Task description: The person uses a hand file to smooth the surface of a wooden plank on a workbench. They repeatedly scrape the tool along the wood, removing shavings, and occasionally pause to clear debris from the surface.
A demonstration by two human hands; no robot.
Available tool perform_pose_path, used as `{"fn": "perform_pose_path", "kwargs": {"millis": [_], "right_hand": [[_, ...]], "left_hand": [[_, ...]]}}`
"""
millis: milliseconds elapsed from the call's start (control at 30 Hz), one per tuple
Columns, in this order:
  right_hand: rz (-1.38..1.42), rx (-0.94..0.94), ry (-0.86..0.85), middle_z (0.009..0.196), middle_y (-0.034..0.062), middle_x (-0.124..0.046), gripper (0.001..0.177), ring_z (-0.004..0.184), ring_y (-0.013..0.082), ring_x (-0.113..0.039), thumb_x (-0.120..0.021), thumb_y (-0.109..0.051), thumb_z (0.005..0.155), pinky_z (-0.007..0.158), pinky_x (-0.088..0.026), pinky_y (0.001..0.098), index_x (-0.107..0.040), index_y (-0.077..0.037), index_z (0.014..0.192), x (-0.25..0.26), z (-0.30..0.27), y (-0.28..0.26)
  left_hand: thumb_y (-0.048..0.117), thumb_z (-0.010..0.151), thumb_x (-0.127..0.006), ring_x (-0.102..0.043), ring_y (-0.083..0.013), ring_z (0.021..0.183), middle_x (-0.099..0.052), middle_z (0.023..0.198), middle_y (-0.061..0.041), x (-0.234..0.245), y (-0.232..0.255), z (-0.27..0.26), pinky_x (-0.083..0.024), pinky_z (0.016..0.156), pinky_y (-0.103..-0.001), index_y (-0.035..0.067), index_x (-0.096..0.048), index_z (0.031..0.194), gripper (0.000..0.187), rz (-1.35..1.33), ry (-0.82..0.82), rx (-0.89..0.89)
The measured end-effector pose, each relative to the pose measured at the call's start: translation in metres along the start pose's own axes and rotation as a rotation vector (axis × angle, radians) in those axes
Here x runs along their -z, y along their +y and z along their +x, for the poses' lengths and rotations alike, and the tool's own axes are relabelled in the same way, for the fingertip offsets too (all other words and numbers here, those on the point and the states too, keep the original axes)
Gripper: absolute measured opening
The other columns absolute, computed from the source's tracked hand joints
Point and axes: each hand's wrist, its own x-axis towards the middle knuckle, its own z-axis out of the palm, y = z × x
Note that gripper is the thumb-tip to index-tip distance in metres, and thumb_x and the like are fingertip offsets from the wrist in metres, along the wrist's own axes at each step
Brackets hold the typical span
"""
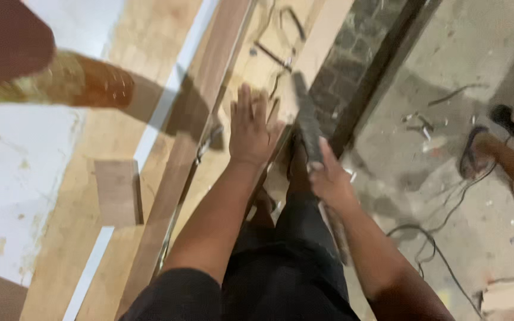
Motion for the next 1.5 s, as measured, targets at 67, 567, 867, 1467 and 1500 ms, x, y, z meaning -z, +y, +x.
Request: {"fn": "perform_pose_path", "kwargs": {"millis": [67,567,867,1467,1500], "right_hand": [[0.029,0.154,0.031,0.082,0.018,-0.072,0.064,0.058,0.0217,-0.069,-0.039,-0.02,0.11,0.049,-0.061,0.0342,-0.016,-0.009,0.168,-0.033,0.007,-0.005],[-0.086,-0.244,-0.193,0.077,0.015,-0.067,0.068,0.047,0.0194,-0.042,-0.037,-0.034,0.109,0.05,-0.038,0.0363,-0.012,-0.029,0.171,-0.055,-0.003,-0.056],[0.01,0.066,-0.028,0.078,0.015,-0.073,0.062,0.055,0.0197,-0.068,-0.041,-0.007,0.109,0.049,-0.059,0.0348,-0.023,-0.014,0.168,-0.018,-0.061,0.071],[-0.069,0.042,0.044,0.085,0.0177,-0.074,0.062,0.061,0.0268,-0.071,-0.041,-0.012,0.11,0.053,-0.061,0.0412,-0.024,-0.021,0.169,-0.092,-0.13,0.066],[-0.073,0.036,0.033,0.085,0.0177,-0.074,0.062,0.061,0.0268,-0.071,-0.041,-0.012,0.11,0.053,-0.061,0.0412,-0.024,-0.021,0.169,-0.105,-0.121,0.056]], "left_hand": [[0.055,0.106,-0.058,-0.021,-0.0472,0.158,-0.015,0.169,-0.03,-0.013,-0.003,0.001,-0.028,0.125,-0.065,0.012,-0.014,0.167,0.086,0.018,0.204,-0.072],[0.072,0.114,-0.027,0.007,-0.0351,0.169,0.008,0.179,-0.011,-0.002,0.001,-0.013,-0.008,0.14,-0.065,0.025,0.006,0.172,0.082,-0.09,0.259,-0.098],[0.032,0.11,-0.044,-0.029,-0.0456,0.152,-0.034,0.162,-0.024,0.065,-0.028,-0.172,-0.027,0.122,-0.059,0.009,-0.04,0.159,0.055,-0.185,0.029,-0.076],[0.049,0.109,-0.038,-0.039,-0.0314,0.149,-0.047,0.159,-0.006,0.031,-0.089,-0.307,-0.027,0.124,-0.055,0.021,-0.057,0.149,0.052,0.078,0.01,-0.119],[0.049,0.109,-0.038,-0.039,-0.0314,0.149,-0.047,0.159,-0.006,0.044,-0.086,-0.298,-0.027,0.124,-0.055,0.021,-0.057,0.149,0.052,0.077,0.004,-0.108]]}}
